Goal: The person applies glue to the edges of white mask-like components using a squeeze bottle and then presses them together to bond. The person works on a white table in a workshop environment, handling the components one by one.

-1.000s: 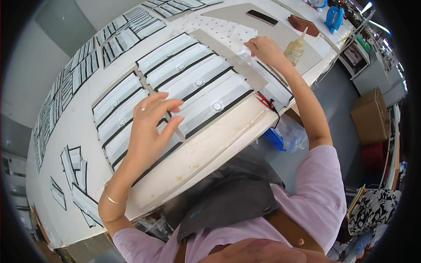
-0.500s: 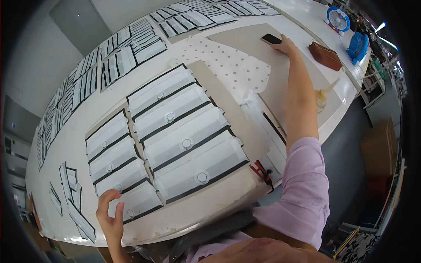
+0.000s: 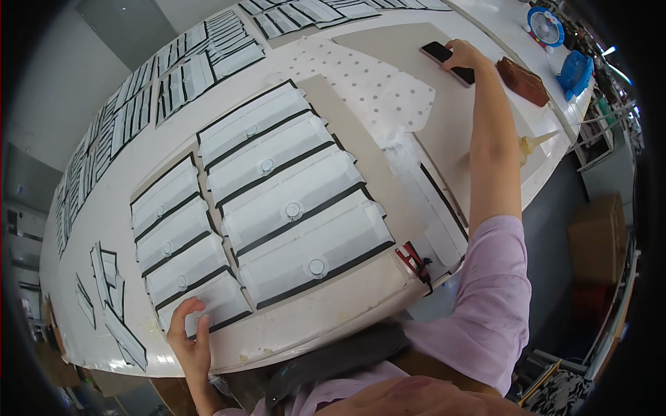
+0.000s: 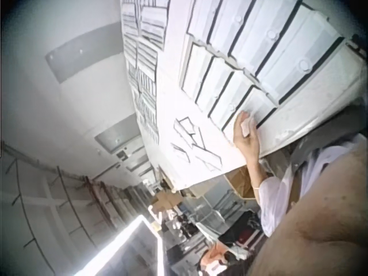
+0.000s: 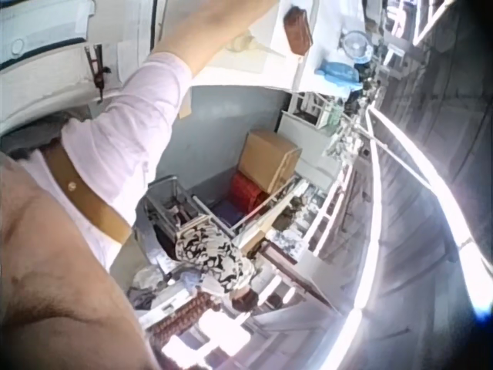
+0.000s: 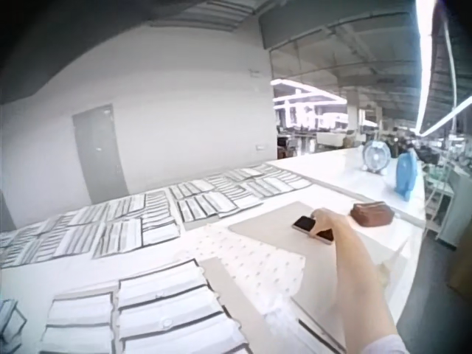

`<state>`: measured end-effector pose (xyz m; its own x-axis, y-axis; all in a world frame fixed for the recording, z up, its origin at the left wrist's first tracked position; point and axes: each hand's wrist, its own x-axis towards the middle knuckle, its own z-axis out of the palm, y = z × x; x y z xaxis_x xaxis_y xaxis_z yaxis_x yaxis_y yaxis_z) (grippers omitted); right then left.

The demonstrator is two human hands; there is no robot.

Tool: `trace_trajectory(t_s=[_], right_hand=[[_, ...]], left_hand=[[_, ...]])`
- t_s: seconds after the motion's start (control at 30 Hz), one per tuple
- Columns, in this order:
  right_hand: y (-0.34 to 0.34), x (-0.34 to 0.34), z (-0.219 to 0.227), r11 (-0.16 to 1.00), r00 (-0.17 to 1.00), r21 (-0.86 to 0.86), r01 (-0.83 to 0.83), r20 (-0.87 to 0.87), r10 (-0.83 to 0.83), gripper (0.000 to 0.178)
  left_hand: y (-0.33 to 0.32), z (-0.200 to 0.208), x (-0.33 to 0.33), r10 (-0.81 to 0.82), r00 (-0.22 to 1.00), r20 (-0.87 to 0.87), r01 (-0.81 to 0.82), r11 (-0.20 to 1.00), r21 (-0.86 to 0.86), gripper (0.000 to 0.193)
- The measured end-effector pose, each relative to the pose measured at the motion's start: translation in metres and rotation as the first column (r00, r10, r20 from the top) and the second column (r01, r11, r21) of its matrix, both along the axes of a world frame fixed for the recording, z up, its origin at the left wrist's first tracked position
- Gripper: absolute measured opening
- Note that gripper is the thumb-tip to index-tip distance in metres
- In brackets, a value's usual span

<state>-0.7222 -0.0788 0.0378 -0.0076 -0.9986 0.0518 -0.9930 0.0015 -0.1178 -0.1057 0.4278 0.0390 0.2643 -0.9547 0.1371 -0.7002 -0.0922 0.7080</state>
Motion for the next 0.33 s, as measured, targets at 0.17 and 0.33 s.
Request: trace_trajectory(t_s=[0.17,0.33], right_hand=[[-0.005,0.022,0.010,0.930,0.968,-0.282,-0.235,-0.155,0.197,0.056],[0.061,0.162,0.095,0.682,0.844,-0.498,-0.536,-0.319,0.431,0.054]], left_hand=[[-0.007,-0.001,-0.017,-0.200,0.956,-0.213,0.196,0.980,-0.040,0.039],[-0.007,0.017,-0.041,-0.310,0.790,-0.529,0.334,0.941,-0.053,0.038]])
